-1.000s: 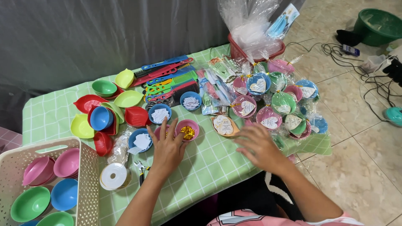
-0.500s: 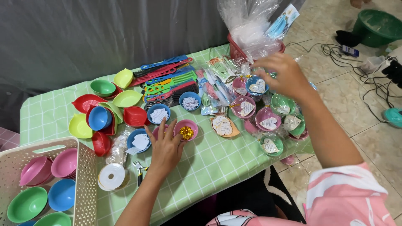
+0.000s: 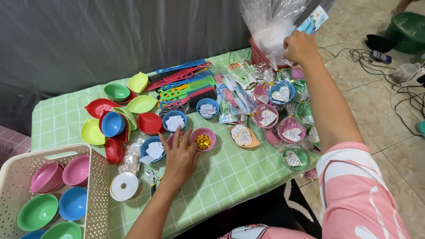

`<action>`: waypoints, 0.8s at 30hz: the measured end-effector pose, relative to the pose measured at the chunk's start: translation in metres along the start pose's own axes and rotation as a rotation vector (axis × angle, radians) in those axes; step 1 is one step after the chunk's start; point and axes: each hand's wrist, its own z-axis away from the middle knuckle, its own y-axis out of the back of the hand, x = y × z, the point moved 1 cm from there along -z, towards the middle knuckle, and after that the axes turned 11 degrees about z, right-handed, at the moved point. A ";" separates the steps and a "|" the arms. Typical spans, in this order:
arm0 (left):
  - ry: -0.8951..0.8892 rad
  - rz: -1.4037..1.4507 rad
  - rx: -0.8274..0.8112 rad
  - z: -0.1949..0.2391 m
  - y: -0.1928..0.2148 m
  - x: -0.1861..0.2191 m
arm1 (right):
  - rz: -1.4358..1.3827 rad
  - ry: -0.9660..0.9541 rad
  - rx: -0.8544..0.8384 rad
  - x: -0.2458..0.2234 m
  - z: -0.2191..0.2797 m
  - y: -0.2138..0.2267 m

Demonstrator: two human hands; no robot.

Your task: The person wraps small plastic bowls in clear plastic bags, inserts heart-shaped tags, and secures them with gold twist ties. They use pliers to cut the ties and place the finished packages on the table.

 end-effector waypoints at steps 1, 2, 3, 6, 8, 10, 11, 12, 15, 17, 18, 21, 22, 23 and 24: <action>0.000 -0.001 -0.001 0.000 0.000 0.000 | -0.001 0.000 -0.001 -0.001 -0.002 -0.005; -0.007 0.000 0.004 0.000 0.000 0.000 | 0.064 -0.016 0.001 -0.002 -0.004 -0.009; -0.013 0.001 0.011 0.000 0.000 0.000 | 0.130 -0.030 0.005 -0.002 -0.006 -0.013; -0.018 0.019 0.017 0.000 0.002 0.001 | 0.375 -0.005 0.157 0.003 -0.013 -0.040; -0.016 0.020 0.017 -0.001 0.004 0.001 | 0.309 0.004 0.179 0.010 -0.020 -0.049; -0.013 0.025 0.015 0.000 0.003 0.001 | 0.246 0.015 0.196 0.016 -0.022 -0.049; -0.018 0.017 0.017 0.000 0.002 0.000 | 0.225 0.015 0.179 0.019 -0.021 -0.045; -0.023 0.009 0.019 0.000 0.001 0.000 | 0.204 0.015 0.163 0.022 -0.020 -0.041; -0.019 0.016 0.017 0.000 0.001 0.001 | -0.209 -0.056 0.023 0.023 -0.006 -0.002; -0.018 0.018 0.022 -0.001 0.004 0.003 | -0.257 -0.069 0.063 0.021 0.004 0.020; -0.018 0.020 0.025 -0.001 0.005 0.004 | -0.307 -0.083 0.102 0.021 0.010 0.032; -0.018 0.033 0.033 -0.002 0.006 0.005 | -0.292 -0.013 0.175 0.014 0.025 0.055; -0.019 0.032 0.034 -0.002 0.006 0.006 | -0.292 -0.013 0.177 0.012 0.027 0.053; -0.016 0.030 0.037 -0.002 0.006 0.006 | -0.317 0.006 0.153 0.009 0.028 0.051; -0.013 0.029 0.041 -0.002 0.006 0.007 | -0.341 0.025 0.128 0.006 0.029 0.049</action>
